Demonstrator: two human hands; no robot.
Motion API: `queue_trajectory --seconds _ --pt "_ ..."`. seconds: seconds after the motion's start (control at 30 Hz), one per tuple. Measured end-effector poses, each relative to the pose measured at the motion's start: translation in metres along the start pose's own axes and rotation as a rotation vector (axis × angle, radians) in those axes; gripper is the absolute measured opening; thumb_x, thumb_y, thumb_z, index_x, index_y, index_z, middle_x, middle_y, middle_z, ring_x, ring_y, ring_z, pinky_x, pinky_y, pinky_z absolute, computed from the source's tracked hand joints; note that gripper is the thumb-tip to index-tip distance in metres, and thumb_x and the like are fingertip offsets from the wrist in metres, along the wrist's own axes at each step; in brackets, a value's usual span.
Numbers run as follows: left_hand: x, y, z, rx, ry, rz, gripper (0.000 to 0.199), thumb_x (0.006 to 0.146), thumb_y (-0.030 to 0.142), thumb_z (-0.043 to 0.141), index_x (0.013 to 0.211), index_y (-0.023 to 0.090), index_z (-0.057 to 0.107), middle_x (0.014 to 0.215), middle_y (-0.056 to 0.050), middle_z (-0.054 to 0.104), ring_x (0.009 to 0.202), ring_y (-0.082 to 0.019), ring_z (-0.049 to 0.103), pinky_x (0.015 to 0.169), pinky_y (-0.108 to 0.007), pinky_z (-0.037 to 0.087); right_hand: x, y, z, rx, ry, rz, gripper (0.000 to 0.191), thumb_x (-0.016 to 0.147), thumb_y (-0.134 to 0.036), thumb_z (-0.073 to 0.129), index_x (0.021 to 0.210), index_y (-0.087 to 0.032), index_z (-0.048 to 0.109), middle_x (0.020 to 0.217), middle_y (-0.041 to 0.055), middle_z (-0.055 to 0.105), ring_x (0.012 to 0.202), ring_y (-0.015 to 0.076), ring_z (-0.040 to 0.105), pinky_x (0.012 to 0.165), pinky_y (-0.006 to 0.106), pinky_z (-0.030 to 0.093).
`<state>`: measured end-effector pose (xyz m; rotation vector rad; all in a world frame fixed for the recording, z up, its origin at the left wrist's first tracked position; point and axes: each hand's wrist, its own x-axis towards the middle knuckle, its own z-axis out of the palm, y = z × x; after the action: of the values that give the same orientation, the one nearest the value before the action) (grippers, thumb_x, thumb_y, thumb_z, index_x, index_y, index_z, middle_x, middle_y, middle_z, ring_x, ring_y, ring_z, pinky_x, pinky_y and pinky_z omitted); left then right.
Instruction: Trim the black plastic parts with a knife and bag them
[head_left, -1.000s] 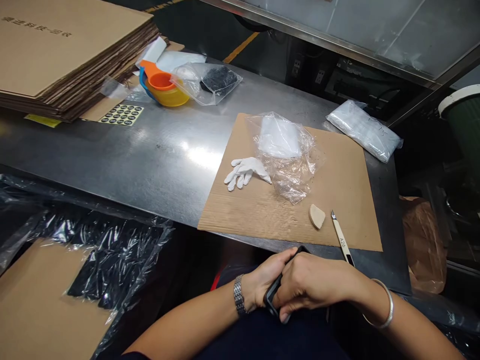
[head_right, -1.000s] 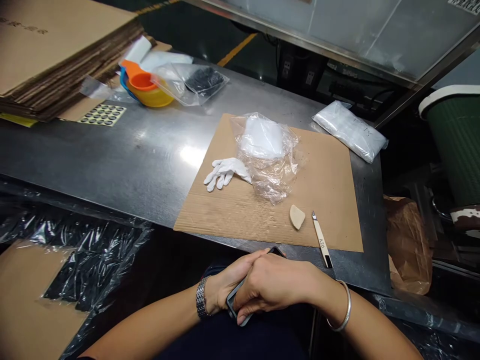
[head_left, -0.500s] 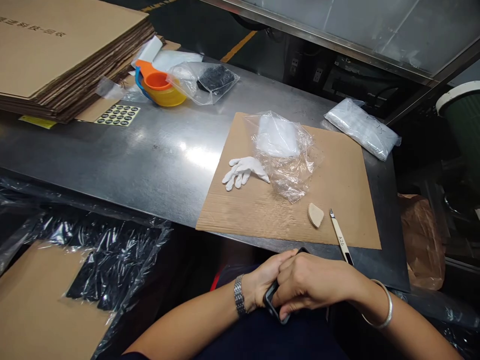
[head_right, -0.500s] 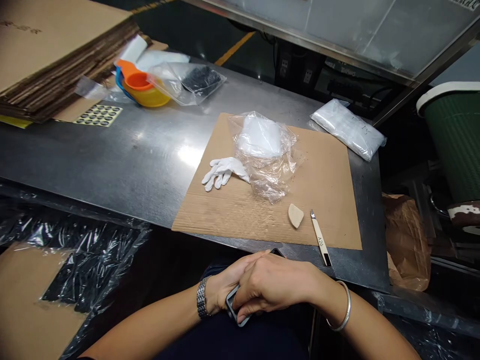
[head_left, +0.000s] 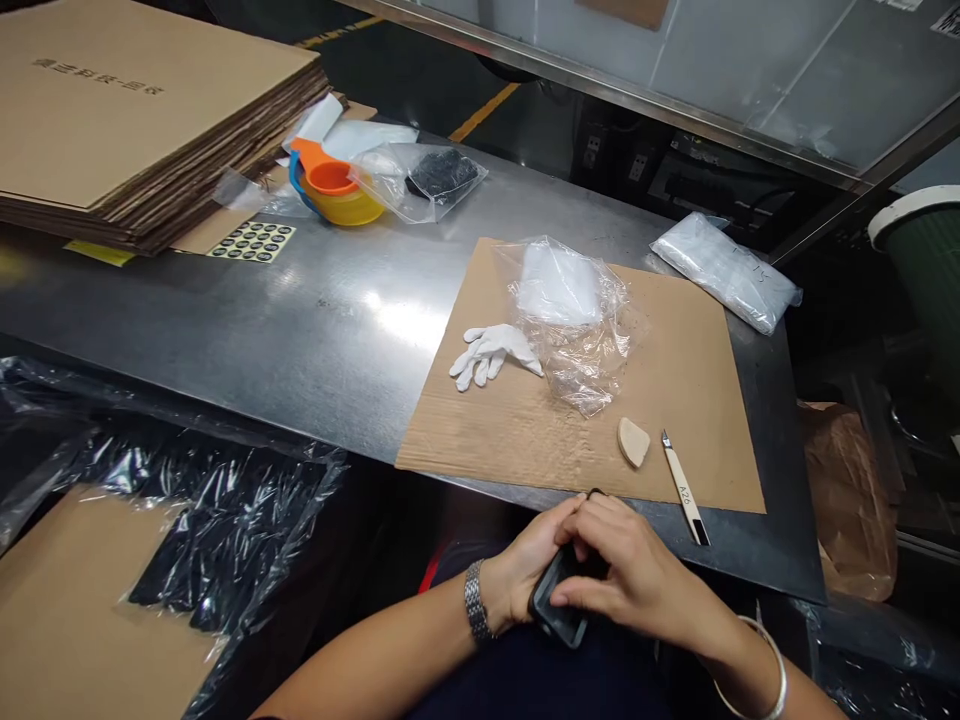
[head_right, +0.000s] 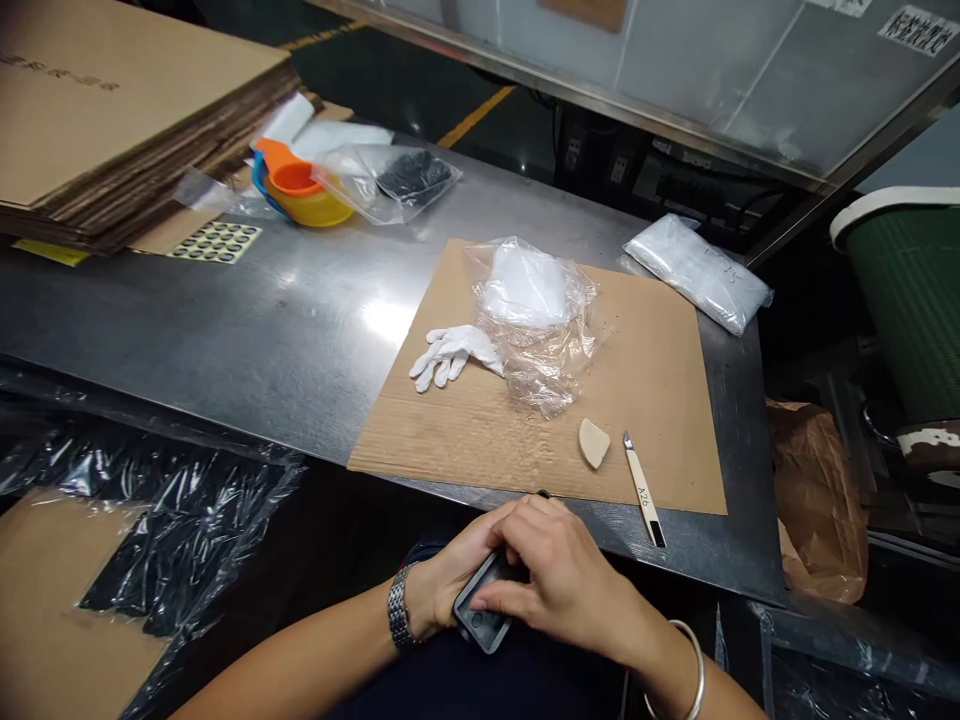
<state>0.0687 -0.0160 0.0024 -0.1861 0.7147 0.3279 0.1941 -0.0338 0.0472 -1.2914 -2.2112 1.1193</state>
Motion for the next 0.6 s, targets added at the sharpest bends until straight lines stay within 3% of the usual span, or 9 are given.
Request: queue_trajectory --seconds 0.13,0.3,0.43,0.53,0.6 --pt "0.001 -0.002 0.001 0.009 0.041 0.054 0.037 0.078 0.034 0.056 0.047 0.016 0.045 0.039 0.004 0.042 0.037 -0.007 0.041 0.042 -0.017 0.037 -0.002 -0.008 0.012 -0.06 0.053 0.085 0.04 0.075 -0.056 0.06 0.079 -0.017 0.052 0.076 0.002 0.052 0.072 0.0169 0.044 0.064 0.03 0.034" --pt "0.0 -0.003 -0.001 0.08 0.119 0.042 0.047 0.086 0.041 0.042 0.045 0.017 0.04 0.038 0.004 0.042 0.035 -0.006 0.043 0.043 -0.016 0.039 0.0 -0.006 0.009 -0.015 0.051 0.157 0.028 0.073 -0.038 0.07 0.084 -0.019 0.054 0.076 0.0003 0.052 0.076 0.0175 0.046 0.068 0.03 0.035" --pt "-0.006 -0.002 -0.001 0.227 0.134 -0.115 0.057 0.086 0.055 0.026 0.058 0.015 0.055 0.042 -0.008 0.058 0.033 -0.017 0.054 0.034 -0.023 0.04 -0.001 0.011 -0.003 -0.064 0.149 0.198 0.025 0.077 -0.029 0.067 0.098 -0.02 0.057 0.087 0.0031 0.057 0.087 0.0205 0.049 0.077 0.035 0.037" --pt "-0.011 -0.002 0.001 0.331 0.143 -0.213 0.073 0.084 0.063 0.015 0.063 0.01 0.061 0.043 -0.011 0.059 0.031 -0.016 0.054 0.031 -0.021 0.038 -0.001 0.024 -0.011 -0.041 0.228 0.198 0.03 0.078 -0.028 0.065 0.106 -0.021 0.06 0.102 0.0073 0.06 0.097 0.0225 0.05 0.083 0.037 0.038" --pt "-0.014 -0.002 0.002 0.352 0.124 -0.202 0.074 0.084 0.064 0.016 0.066 0.009 0.062 0.043 -0.01 0.059 0.033 -0.015 0.055 0.032 -0.019 0.038 -0.001 0.03 -0.014 0.058 0.219 0.185 0.02 0.082 -0.027 0.06 0.1 -0.02 0.066 0.095 0.0066 0.065 0.09 0.0202 0.055 0.079 0.034 0.042"
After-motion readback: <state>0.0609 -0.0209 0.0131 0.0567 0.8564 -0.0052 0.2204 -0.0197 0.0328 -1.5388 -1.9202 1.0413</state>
